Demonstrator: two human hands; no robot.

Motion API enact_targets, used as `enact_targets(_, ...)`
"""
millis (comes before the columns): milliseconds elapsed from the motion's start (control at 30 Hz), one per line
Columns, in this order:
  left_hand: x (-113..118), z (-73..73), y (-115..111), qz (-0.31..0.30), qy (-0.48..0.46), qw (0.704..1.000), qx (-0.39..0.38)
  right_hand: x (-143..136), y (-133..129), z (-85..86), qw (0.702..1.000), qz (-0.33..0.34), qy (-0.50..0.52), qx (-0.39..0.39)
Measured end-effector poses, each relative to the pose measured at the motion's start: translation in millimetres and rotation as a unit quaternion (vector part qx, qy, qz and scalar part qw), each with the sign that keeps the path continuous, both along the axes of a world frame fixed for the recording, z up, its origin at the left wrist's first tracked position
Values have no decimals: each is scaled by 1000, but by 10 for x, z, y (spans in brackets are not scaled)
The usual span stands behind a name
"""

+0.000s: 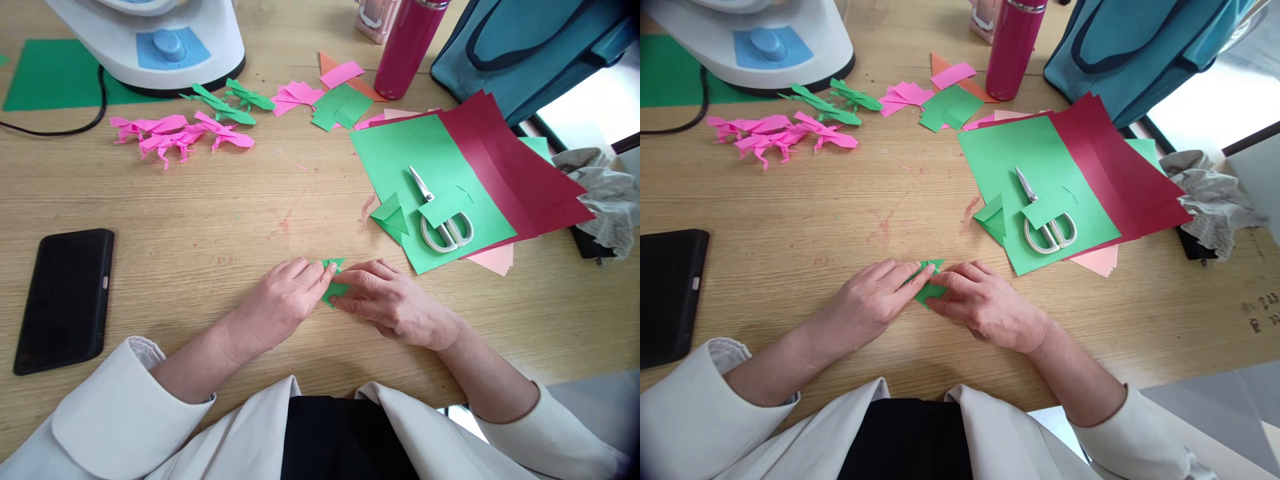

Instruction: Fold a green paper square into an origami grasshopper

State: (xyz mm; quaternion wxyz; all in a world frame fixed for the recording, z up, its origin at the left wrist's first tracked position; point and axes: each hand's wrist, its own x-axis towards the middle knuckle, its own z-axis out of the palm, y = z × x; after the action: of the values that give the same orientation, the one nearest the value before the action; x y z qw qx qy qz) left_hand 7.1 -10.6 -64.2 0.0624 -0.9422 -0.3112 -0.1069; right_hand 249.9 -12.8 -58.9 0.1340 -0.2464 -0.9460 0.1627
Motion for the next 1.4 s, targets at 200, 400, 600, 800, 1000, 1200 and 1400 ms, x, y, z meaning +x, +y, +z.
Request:
enact_targets(200,4,14,-5,0,1,1000,19,-6,-44,38,1000,-6,-28,4)
enact_targets(400,-26,-3,-24,-17,2,1000,26,-34,-71,48,999,-15,-32,7)
enact_targets(600,-31,-4,-30,-20,10,1000,18,-53,-116,60,998,-23,-41,36)
enact_targets(800,-5,23,-65,-13,20,1000,18,-89,-169,72,996,-29,-59,59)
enact_targets(1000,21,28,-153,9,62,998,9,-82,-131,71,998,-32,-33,40)
enact_targets(1200,3,-9,-175,21,72,997,-12,-20,9,-18,991,-126,40,29)
enact_targets(1400,-4,-22,-155,27,47,998,-31,-56,97,-151,992,-120,32,29)
